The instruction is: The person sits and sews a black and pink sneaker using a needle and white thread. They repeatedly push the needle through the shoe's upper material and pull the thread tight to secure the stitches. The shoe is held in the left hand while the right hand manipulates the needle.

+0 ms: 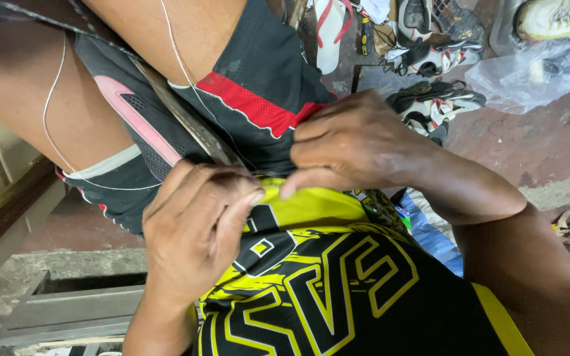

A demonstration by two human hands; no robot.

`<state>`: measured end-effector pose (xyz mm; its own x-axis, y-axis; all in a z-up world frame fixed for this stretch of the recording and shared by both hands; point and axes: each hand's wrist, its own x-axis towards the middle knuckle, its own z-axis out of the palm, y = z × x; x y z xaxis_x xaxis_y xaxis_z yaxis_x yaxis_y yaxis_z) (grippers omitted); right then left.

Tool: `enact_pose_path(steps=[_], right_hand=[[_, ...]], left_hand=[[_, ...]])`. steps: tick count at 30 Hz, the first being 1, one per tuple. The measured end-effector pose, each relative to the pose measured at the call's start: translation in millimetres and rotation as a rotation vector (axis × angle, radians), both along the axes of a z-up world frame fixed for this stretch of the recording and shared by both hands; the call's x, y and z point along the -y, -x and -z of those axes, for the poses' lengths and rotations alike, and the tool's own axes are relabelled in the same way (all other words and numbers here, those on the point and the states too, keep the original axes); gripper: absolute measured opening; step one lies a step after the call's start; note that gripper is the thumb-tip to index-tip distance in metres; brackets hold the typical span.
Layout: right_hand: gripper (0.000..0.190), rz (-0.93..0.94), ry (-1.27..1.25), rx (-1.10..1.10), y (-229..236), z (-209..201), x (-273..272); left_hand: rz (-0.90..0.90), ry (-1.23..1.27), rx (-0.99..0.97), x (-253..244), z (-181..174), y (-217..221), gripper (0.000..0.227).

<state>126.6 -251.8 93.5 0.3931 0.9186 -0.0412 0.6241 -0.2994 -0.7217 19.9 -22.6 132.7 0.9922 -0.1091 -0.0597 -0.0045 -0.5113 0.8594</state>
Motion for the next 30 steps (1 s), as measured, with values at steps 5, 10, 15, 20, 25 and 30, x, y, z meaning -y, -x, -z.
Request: enact_pose_path(steps=[5,10,15,20,25,30], right_hand=[[0.040,0.007,-0.266,-0.460,2.0,11.7,-17.8],[0.022,-0.114,0.161,-0.197,10.4,6.2,-26.0],[0.023,-0.056,0.114,-0.272,3.5,-6.0,-13.1],[0.020,0.126,0.106,-0.604,7.9,-6.1,-20.9],[0.007,0.137,-0.212,-0.624,26.1,12.9,-30.1],[0.006,0.180,-0.012,-1.234,15.4,2.7,-6.0]], left_hand=[[-0.082,0.138,-0.083,-6.2,0.1,6.6,0.007],[-0.095,0.085,-0.039,-5.3,3.6,8.1,0.008],[-0.141,0.166,-0.115,-8.5,13.5,21.6,0.009],[-0.317,0.761,-0.205,-10.4,11.8,42.4,0.018],[-0.513,1.015,-0.344,-12.8,-1.5,40.7,0.022],[-0.267,0.333,-0.308,-9.5,0.6,28.4,0.044]])
